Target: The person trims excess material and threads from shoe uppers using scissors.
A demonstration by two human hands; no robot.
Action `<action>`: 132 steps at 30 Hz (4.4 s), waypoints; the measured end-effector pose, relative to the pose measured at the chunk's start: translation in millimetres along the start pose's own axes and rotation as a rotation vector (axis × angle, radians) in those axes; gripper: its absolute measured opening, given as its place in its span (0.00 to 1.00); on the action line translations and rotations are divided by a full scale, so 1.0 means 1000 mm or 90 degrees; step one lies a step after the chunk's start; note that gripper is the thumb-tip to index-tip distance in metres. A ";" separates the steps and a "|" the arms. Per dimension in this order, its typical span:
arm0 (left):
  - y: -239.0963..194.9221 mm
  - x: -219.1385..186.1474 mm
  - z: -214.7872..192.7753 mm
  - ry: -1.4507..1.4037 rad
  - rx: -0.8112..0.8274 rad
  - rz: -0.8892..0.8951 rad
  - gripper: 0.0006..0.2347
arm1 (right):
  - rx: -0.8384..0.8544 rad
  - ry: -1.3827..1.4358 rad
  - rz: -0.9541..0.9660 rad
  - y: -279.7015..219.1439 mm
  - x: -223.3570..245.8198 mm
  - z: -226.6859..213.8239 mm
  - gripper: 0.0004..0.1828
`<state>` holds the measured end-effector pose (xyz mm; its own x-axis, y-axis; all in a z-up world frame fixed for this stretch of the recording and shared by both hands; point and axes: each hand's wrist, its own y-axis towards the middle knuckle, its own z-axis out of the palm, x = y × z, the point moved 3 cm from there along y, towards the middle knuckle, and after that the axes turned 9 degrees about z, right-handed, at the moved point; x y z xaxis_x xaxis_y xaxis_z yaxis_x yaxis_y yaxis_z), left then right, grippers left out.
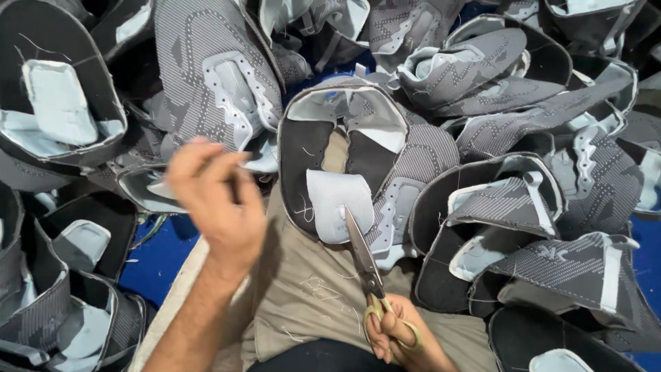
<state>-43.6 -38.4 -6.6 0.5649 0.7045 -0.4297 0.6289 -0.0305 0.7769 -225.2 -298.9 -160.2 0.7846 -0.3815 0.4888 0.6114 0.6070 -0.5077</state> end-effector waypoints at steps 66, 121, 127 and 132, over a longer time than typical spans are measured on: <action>-0.020 -0.001 0.030 -0.329 0.138 -0.348 0.13 | -0.185 -0.062 -0.352 0.036 -0.007 -0.052 0.19; -0.042 0.010 0.053 -0.468 0.260 -0.138 0.12 | -0.267 -0.112 -0.230 -0.004 -0.011 -0.022 0.13; -0.034 -0.016 0.029 -0.475 0.380 -0.137 0.16 | -0.302 -0.234 0.077 0.000 0.007 0.009 0.11; -0.044 -0.026 0.030 -0.347 0.345 -0.121 0.21 | -0.177 -0.082 -0.002 -0.008 -0.004 -0.003 0.18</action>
<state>-69.5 -76.8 -43.5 0.5151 0.2902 -0.8065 0.8347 -0.3835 0.3951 -232.9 -303.7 -160.4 0.7736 -0.2811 0.5679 0.6330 0.3843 -0.6721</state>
